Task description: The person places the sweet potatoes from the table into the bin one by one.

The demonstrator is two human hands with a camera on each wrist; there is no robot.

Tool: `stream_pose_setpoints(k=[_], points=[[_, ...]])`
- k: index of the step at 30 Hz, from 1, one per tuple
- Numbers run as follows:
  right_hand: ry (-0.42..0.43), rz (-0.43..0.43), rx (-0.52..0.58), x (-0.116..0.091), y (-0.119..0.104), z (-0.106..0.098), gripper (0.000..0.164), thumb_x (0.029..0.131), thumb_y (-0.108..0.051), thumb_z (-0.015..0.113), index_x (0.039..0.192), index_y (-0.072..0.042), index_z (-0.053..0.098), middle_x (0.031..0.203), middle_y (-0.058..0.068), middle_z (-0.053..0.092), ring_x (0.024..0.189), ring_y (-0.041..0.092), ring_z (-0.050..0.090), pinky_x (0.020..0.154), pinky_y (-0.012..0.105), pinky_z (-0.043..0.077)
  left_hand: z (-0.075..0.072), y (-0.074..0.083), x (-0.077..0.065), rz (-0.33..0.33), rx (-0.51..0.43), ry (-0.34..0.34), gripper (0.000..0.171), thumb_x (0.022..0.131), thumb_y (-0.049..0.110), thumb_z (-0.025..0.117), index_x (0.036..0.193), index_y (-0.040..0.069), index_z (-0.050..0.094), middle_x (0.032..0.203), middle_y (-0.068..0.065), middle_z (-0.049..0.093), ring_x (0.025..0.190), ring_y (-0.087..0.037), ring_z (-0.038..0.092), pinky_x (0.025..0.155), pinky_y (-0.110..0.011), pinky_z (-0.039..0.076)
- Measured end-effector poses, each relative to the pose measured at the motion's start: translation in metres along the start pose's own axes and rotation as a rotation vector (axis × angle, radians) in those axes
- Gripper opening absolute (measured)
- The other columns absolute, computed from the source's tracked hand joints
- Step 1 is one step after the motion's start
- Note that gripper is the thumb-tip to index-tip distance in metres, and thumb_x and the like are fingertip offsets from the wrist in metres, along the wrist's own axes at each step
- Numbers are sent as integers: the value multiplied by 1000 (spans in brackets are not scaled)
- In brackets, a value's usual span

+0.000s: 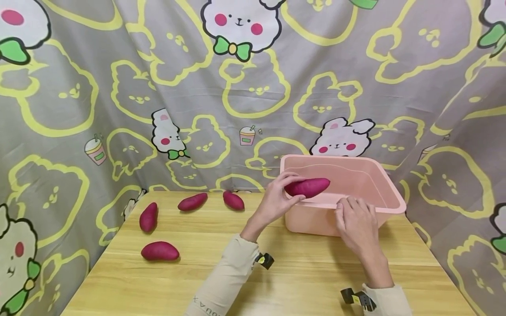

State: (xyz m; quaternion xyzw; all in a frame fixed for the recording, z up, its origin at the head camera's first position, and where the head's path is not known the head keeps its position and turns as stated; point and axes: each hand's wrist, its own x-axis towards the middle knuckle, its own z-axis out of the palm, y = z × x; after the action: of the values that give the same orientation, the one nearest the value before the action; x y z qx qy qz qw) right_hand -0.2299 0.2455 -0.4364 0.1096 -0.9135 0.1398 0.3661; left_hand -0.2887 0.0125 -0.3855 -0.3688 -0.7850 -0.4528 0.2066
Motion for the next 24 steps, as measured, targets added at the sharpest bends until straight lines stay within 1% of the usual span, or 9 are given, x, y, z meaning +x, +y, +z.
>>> stream_pose_setpoints(k=[8,16,19,24], points=[[5,-4,4,0,0,1,22,96,-20,39,81,-10,52,84,8,55,86,33,48,79,49,33,7,-4,-1,-1,15,-11,42,75,16,81,114,12,67,114,1,61,106,-9,55,89,-21,44],[10,-7,0,0,-2,1,21,95,-20,39,81,-9,52,83,8,55,85,33,48,77,49,33,8,-4,-3,-28,52,-47,40,78,15,78,116,11,66,116,0,61,108,-9,56,89,-21,43],[13,-4,-1,0,-2,1,22,95,-19,40,81,-9,52,83,8,55,86,33,49,77,49,33,9,-3,-3,-24,69,-78,37,81,14,75,117,11,66,119,-1,61,110,-10,55,90,-21,43],[14,-3,-3,1,-1,1,22,95,-19,39,81,-9,52,82,8,55,83,32,48,77,49,33,9,-2,-2,-18,89,-141,30,85,9,70,115,10,67,124,-4,60,116,-12,54,96,-24,41]])
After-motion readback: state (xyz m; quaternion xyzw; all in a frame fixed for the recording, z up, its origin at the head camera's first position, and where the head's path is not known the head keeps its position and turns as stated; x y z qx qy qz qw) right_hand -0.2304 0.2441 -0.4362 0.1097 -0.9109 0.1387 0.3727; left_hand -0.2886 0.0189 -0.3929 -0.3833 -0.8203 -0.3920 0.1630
